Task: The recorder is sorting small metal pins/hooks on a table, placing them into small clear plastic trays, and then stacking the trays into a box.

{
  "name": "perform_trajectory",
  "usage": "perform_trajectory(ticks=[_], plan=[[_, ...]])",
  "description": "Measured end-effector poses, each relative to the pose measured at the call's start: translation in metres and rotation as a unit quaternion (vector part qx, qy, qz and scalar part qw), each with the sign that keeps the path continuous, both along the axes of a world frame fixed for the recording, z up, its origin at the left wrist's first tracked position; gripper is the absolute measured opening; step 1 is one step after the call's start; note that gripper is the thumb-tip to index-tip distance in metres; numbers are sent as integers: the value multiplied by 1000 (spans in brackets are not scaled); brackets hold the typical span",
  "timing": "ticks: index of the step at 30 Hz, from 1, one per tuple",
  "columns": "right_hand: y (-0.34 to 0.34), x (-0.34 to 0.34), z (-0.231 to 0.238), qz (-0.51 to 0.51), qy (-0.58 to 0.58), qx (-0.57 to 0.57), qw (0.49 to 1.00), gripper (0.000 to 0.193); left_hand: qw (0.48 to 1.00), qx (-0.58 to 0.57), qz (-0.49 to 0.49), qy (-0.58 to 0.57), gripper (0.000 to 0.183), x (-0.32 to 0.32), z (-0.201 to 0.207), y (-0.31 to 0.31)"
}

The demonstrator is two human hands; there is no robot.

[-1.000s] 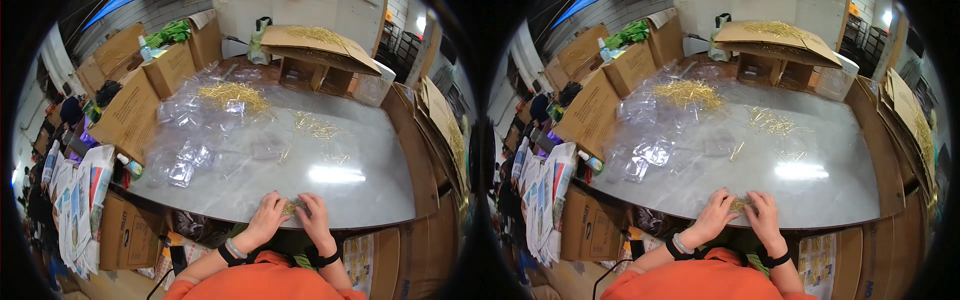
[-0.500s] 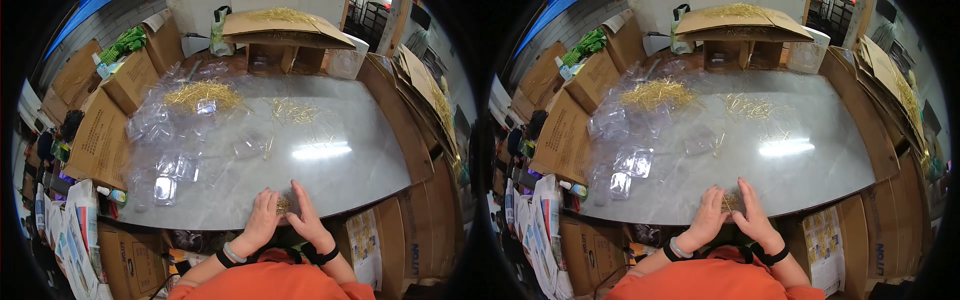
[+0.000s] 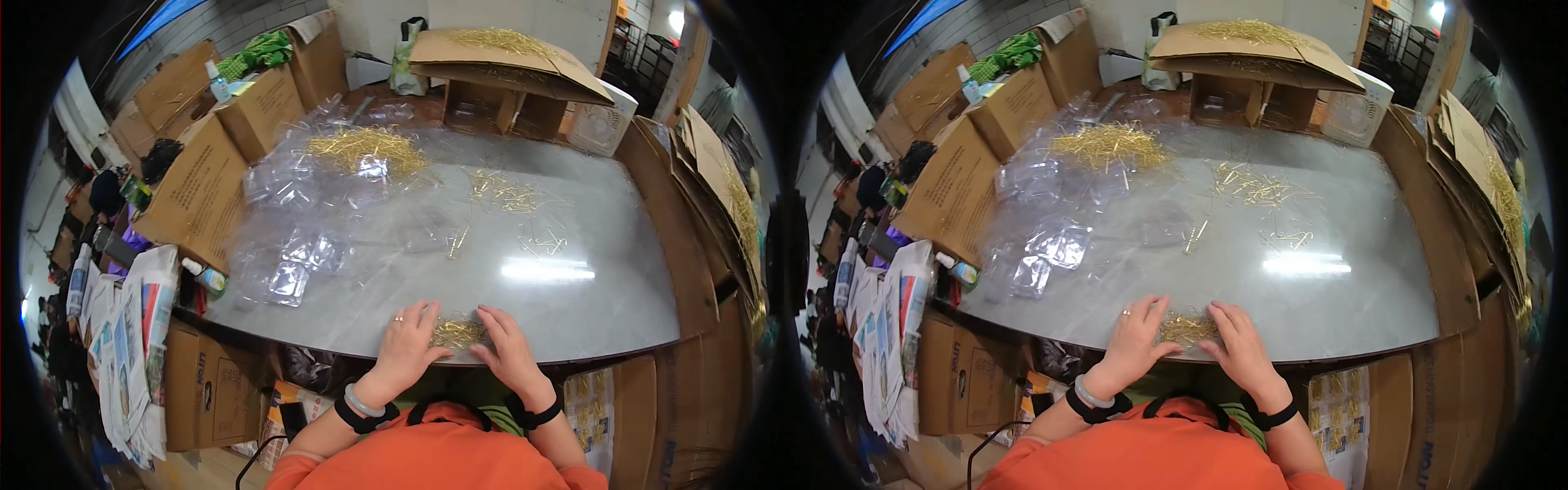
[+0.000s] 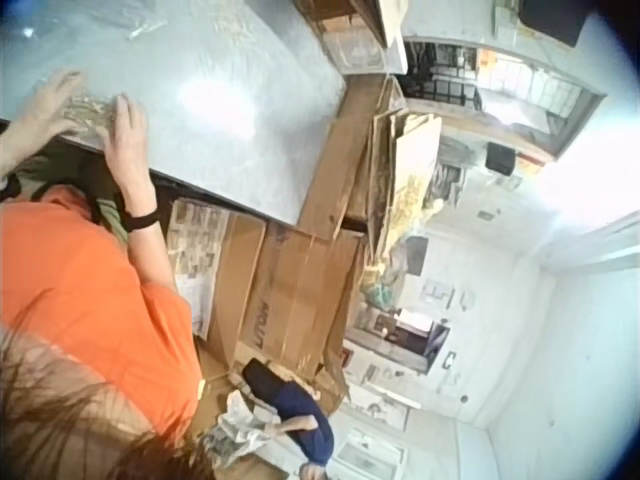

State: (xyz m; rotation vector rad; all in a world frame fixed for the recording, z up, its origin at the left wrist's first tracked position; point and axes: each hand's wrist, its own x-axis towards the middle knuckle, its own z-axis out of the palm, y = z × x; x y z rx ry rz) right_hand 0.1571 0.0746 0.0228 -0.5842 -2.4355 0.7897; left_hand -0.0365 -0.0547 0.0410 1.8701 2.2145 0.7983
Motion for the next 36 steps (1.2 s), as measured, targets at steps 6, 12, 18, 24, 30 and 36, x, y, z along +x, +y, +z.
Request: perform_trajectory(ticks=[6, 12, 18, 24, 30, 36], plan=[[-5, -17, 6, 44, -51, 145, 987, 65, 998, -13, -16, -66, 41, -9, -8, -12], [2, -22, -2, 90, -3, 95, 991, 47, 992, 47, -16, -119, 38, -12, -20, 3], [1, -19, -4, 63, -5, 92, 994, 36, 980, 53, -68, -182, 47, -18, -6, 4], [-6, -17, -6, 5, -41, 150, 988, 49, 989, 26, -75, -121, 48, -29, -16, 8], [-9, -27, 8, 12, -79, 134, 988, 68, 994, 1, -79, -77, 34, -14, -12, 23], [-10, -21, 9, -52, -42, 120, 990, 64, 969, 52, -39, -237, 44, -6, -18, 19]])
